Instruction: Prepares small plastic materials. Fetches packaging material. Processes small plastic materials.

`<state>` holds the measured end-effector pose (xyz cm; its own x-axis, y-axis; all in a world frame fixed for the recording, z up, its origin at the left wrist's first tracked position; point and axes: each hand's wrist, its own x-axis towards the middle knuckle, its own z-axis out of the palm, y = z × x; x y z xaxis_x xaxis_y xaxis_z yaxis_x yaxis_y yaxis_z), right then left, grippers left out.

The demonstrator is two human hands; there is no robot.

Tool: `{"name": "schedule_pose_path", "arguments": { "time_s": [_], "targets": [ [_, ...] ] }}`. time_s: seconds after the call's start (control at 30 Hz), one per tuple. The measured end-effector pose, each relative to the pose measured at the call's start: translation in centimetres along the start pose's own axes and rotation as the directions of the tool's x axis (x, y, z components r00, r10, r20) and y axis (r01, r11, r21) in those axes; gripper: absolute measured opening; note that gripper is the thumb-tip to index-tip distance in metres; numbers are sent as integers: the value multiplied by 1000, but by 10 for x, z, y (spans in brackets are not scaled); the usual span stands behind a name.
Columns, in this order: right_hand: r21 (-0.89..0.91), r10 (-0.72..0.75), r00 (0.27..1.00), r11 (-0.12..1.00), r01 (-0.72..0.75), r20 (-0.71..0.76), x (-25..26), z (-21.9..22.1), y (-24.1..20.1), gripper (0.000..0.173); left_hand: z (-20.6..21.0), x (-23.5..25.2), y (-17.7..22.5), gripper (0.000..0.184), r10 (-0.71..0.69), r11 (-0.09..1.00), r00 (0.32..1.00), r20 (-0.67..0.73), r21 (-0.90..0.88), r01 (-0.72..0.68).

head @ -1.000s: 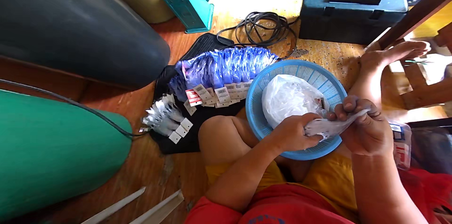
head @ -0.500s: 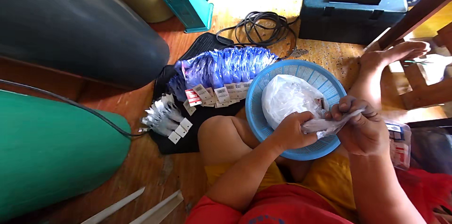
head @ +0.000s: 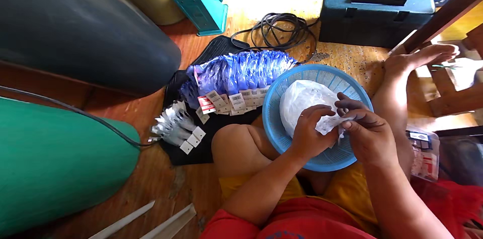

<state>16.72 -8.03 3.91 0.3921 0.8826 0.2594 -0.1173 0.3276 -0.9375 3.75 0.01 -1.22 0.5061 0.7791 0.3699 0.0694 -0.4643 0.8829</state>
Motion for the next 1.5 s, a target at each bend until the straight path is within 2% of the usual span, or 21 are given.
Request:
{"name": "schedule_pose_path", "arguments": {
  "time_s": [0.17, 0.37, 0.53, 0.67, 0.73, 0.8, 0.87, 0.9, 0.97, 1.07, 1.13, 1.2, 1.27, 1.37, 1.43, 1.47, 1.5],
  "targets": [
    [-73, 33, 999, 997, -36, -33, 0, -1, 8, 7, -4, 8, 13, 26, 30, 999, 999, -16, -34, -30],
    [-35, 85, 996, 996, -86, -26, 0, -1, 9, 7, -12, 15, 14, 16, 226, 974, 973, 52, -25, -225],
    [13, 102, 995, 995, -102, -3, 4, 3, 5, 5, -15, 17, 10, 21, 297, 953, 949, 109, -90, -288],
    [25, 40, 997, 999, -41, 67, 14, 4, -7, 8, -21, 32, 19, 22, 361, 930, 925, 115, -121, -348],
    [-16, -10, 989, 1000, 13, 149, 19, 0, -20, 20, -28, 40, 30, 22, 364, 928, 926, 99, -122, -352],
    [-59, -46, 969, 996, 62, 242, 25, -8, -31, 43, -35, 45, 40, 25, 333, 940, 939, 82, -105, -324],
    [-84, -31, 964, 995, 55, 264, 26, -16, -39, 61, -42, 47, 44, 24, 321, 944, 944, 78, -107, -312],
    [-98, -17, 968, 994, 43, 249, 26, -20, -40, 63, -45, 47, 44, 24, 316, 945, 945, 81, -118, -306],
    [-119, 12, 986, 993, 8, 168, 24, -27, -36, 54, -50, 44, 46, 25, 295, 949, 953, 75, -143, -282],
    [-161, 46, 999, 986, -46, -2, 22, -39, -24, 23, -58, 38, 48, 26, 244, 953, 967, 78, -206, -224],
    [-407, 75, 992, 907, -108, -97, 25, -51, -9, 8, -62, 35, 48, 25, 218, 953, 972, 89, -234, -192],
    [-692, 198, 966, 675, -257, -165, 32, -65, 11, 13, -64, 30, 47, 25, 171, 954, 979, 111, -266, -136],
    [-810, 380, 900, 446, -380, -213, 40, -71, 34, 22, -63, 26, 44, 25, 107, 950, 986, 126, -305, -65],
    [-860, 520, 809, 245, -448, -273, 44, -72, 70, 29, -58, 23, 37, 25, 33, 936, 987, 155, -350, 24],
    [-851, 511, 804, 234, -469, -302, 45, -69, 79, 31, -55, 22, 34, 26, -16, 932, 985, 173, -355, 77],
    [-838, 469, 831, 286, -464, -300, 44, -68, 80, 30, -54, 21, 32, 27, -39, 927, 981, 189, -359, 106],
    [-809, 410, 867, 383, -446, -283, 42, -68, 78, 29, -53, 21, 31, 27, -61, 922, 976, 207, -362, 135]
  ]
}}
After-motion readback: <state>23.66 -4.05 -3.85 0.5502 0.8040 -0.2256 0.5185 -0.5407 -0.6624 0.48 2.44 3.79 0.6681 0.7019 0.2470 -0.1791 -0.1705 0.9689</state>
